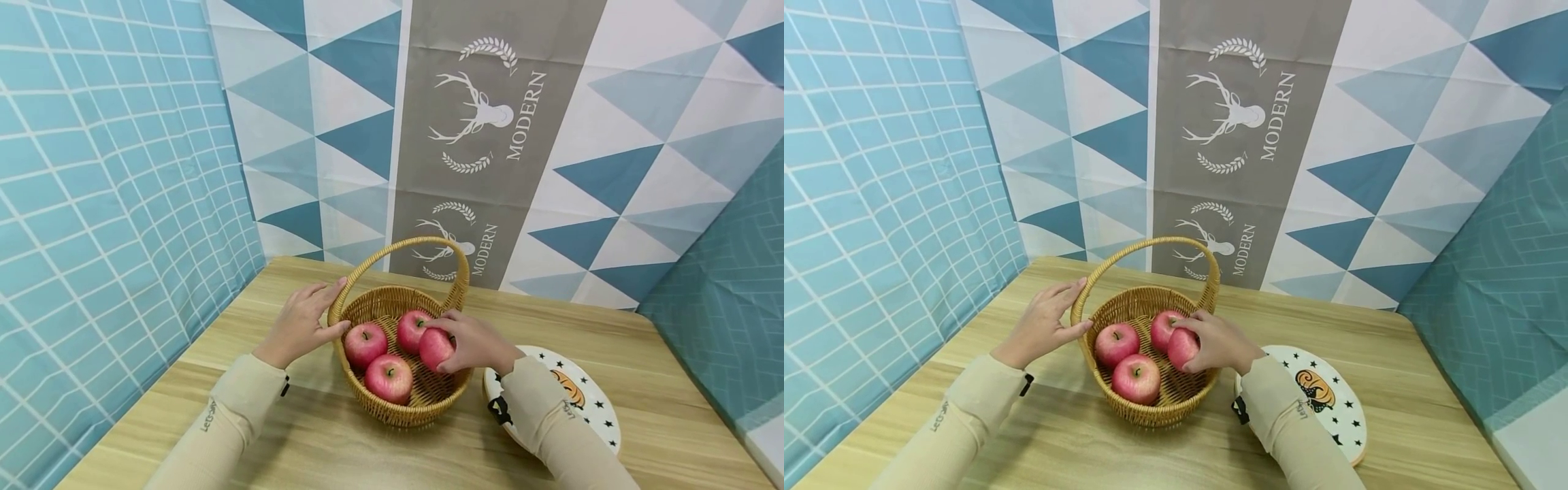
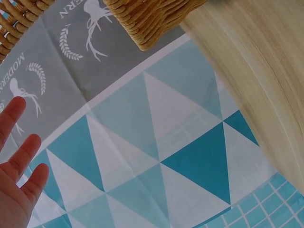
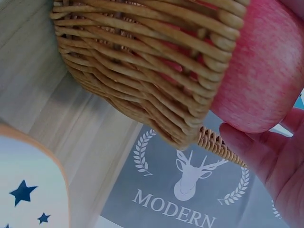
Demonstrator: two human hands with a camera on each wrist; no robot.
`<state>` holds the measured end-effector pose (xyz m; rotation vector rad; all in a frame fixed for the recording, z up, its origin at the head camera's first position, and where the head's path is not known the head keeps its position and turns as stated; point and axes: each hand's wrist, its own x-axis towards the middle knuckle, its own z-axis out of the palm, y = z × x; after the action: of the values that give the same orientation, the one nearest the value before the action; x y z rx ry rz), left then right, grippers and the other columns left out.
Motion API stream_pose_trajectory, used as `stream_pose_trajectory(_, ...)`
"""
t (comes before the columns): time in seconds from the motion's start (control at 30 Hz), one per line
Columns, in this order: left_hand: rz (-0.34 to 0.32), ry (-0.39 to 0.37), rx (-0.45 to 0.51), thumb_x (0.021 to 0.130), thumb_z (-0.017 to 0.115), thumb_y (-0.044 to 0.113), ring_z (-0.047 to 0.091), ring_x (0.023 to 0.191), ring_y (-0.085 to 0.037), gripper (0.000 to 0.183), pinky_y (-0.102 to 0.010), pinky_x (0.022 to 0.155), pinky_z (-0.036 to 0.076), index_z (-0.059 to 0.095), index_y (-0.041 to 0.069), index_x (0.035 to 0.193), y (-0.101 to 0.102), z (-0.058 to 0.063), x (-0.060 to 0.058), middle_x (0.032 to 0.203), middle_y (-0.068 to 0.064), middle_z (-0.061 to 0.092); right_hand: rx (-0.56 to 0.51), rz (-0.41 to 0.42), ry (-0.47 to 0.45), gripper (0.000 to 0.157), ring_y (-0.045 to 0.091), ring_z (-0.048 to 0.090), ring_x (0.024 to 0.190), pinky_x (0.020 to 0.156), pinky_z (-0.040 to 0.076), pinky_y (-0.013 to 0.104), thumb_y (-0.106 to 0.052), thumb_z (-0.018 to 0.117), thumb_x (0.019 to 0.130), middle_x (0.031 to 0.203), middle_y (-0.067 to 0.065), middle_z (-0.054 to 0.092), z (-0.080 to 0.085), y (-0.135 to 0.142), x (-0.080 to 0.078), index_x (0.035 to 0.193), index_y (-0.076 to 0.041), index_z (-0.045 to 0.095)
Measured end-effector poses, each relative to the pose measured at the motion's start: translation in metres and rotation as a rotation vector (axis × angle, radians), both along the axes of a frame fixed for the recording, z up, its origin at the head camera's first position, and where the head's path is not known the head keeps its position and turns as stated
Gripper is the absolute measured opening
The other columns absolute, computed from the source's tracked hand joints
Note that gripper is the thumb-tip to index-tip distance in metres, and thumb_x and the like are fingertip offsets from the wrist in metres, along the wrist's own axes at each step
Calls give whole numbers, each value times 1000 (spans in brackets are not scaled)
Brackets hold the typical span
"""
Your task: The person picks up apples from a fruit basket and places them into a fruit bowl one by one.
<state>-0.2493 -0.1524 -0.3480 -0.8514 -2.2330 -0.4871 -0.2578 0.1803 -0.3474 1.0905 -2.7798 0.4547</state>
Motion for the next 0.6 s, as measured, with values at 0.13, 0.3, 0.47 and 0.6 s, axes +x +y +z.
stream_pose_trajectory(0.13,1,-3,-1,83,66,37,56,107,-42,65,-59,86,43,53,-1,135,0,0,0,112,-20,66,1,3,-9,73,24,59,94,72,53,35,-40,78,61,115,9,57,3,1,1,126,-13,63)
stream_pose_trajectory(0.3,-11,10,4,88,60,45,56,106,-43,66,-60,86,43,53,-1,134,1,0,-1,113,-21,66,3,-3,-10,72,23,59,94,71,52,34,-41,78,62,116,8,57,7,0,3,126,-14,62)
stream_pose_trajectory(0.47,-19,54,11,93,34,66,57,103,-44,82,-61,83,43,54,-2,132,0,0,-1,112,-22,66,1,7,-6,71,22,59,93,72,52,34,-41,78,62,117,7,57,11,-1,5,126,-16,62)
stream_pose_trajectory(0.6,-17,85,5,91,24,70,58,102,-43,88,-61,81,44,55,-2,131,1,0,-1,112,-20,66,9,17,-4,71,22,59,94,73,52,34,-41,78,62,117,7,56,12,-1,5,126,-15,62)
